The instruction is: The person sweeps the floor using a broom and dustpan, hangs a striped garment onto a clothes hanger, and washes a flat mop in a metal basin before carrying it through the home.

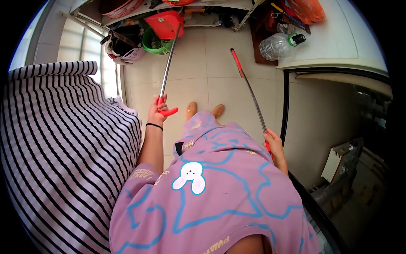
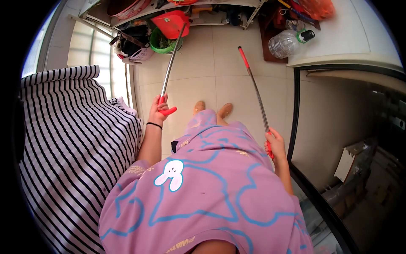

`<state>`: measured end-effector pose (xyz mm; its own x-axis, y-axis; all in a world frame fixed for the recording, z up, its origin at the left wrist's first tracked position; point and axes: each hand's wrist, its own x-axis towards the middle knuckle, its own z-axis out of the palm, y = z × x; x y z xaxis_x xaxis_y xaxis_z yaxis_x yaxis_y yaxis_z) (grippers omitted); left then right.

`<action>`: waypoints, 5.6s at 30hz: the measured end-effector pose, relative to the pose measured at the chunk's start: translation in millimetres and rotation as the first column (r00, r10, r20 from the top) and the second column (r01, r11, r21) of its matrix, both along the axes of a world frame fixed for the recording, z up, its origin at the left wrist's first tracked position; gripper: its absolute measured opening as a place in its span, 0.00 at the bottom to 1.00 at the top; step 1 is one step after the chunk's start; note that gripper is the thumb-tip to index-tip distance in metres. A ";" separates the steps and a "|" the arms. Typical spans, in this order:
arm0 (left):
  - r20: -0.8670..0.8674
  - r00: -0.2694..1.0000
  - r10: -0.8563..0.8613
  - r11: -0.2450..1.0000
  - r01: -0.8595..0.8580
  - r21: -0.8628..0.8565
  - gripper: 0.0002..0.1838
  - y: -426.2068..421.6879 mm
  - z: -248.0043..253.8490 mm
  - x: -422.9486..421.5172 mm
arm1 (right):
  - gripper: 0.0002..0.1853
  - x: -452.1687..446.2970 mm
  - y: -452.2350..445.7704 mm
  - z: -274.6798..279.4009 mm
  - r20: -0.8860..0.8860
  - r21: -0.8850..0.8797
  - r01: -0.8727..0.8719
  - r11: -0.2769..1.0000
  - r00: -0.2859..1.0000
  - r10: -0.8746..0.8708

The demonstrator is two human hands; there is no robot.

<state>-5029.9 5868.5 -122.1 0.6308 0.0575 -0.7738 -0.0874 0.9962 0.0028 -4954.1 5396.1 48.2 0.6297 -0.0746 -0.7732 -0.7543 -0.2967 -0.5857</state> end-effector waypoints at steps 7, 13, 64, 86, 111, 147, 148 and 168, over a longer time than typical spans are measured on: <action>0.144 0.949 0.280 0.906 -0.211 -0.368 0.11 -30.3 -15.8 34.7 | 0.27 -7.2 18.0 -9.0 0.114 0.001 -0.131 0.991 0.985 0.130; 0.205 0.910 0.361 0.854 -0.234 -0.465 0.11 -34.5 -0.2 31.4 | 0.26 7.7 51.3 11.3 0.088 -0.065 -0.269 0.961 0.958 0.274; 0.236 0.851 0.469 0.777 -0.270 -0.568 0.11 -73.0 30.5 19.9 | 0.25 47.5 66.2 28.6 0.307 -0.332 -0.595 0.732 0.665 0.680; 0.259 0.908 0.330 0.877 -0.193 -0.439 0.12 -82.5 50.7 26.2 | 0.26 78.0 15.7 58.1 0.063 -0.033 -0.532 0.846 0.844 0.532; -0.066 0.927 -0.370 0.906 0.375 0.196 0.12 -155.1 142.2 203.7 | 0.12 144.1 21.2 179.6 -0.421 0.713 0.414 0.566 0.898 -0.126; -0.264 0.734 -0.626 0.668 0.679 0.305 0.14 -33.8 44.6 449.2 | 0.25 392.0 279.8 158.9 -0.359 0.871 0.054 0.488 0.746 0.560; -0.293 0.760 -0.581 0.707 0.649 0.280 0.14 -33.2 48.7 454.9 | 0.25 402.4 271.8 159.3 -0.363 0.867 0.046 0.496 0.740 0.566; -0.564 0.810 -0.159 0.535 0.551 0.640 0.31 -24.3 46.7 471.5 | 0.10 510.6 250.8 143.5 -0.405 0.673 -0.360 0.646 0.552 0.729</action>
